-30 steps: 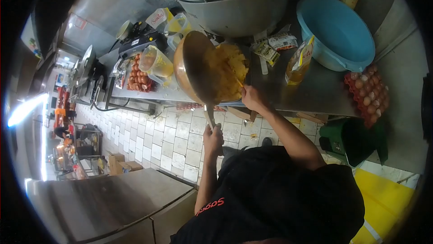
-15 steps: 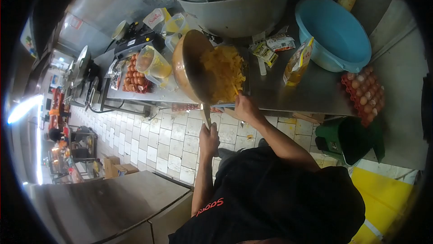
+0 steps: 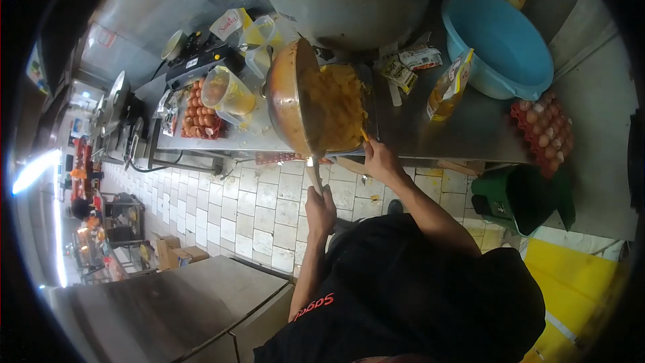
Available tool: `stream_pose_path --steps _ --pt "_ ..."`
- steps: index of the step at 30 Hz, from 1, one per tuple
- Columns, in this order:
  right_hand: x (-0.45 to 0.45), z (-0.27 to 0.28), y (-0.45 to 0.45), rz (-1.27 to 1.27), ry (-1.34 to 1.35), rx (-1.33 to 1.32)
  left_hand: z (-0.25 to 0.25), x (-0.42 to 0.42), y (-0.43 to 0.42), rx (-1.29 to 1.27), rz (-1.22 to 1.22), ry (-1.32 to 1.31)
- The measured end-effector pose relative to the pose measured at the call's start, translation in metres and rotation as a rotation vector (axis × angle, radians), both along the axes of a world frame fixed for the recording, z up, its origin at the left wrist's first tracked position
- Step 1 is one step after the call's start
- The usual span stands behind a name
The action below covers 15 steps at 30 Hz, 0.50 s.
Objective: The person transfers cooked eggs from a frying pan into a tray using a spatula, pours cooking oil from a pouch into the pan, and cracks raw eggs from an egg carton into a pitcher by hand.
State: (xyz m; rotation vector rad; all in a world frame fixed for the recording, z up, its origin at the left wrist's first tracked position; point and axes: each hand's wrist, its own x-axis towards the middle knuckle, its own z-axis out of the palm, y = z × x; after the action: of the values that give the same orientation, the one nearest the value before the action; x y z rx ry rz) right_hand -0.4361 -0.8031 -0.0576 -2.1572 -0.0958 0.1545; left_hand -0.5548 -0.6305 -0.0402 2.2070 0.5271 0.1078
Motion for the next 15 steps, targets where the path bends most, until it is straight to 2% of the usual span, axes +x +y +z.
stream_pose_path --steps 3,6,7,9,11,12,14,15 --pt "-0.014 0.013 0.004 -0.057 -0.095 0.127 0.002 0.002 0.002 -0.007 -0.002 0.012" --pt "-0.026 0.027 0.008 0.144 -0.012 0.201 0.005 0.001 0.002 -0.008 0.01 0.033" --pt "-0.028 0.047 0.007 0.268 -0.147 0.243 0.006 0.0 0.002 -0.007 0.018 0.037" --pt "-0.027 0.021 0.016 0.357 -0.167 0.084 0.009 -0.003 0.004 0.015 -0.004 0.034" --pt "-0.019 -0.032 0.032 0.379 -0.26 -0.002 0.013 -0.005 0.008 0.024 -0.015 0.003" --pt "-0.018 0.001 0.029 0.286 -0.151 0.085 0.016 -0.007 0.009 0.02 -0.016 -0.025" --pt "-0.014 -0.017 0.039 0.258 -0.235 0.113 0.022 -0.007 0.009 0.009 -0.019 -0.033" --pt "-0.015 -0.024 0.044 0.216 -0.189 0.108 0.027 -0.008 0.008 0.004 -0.02 -0.008"
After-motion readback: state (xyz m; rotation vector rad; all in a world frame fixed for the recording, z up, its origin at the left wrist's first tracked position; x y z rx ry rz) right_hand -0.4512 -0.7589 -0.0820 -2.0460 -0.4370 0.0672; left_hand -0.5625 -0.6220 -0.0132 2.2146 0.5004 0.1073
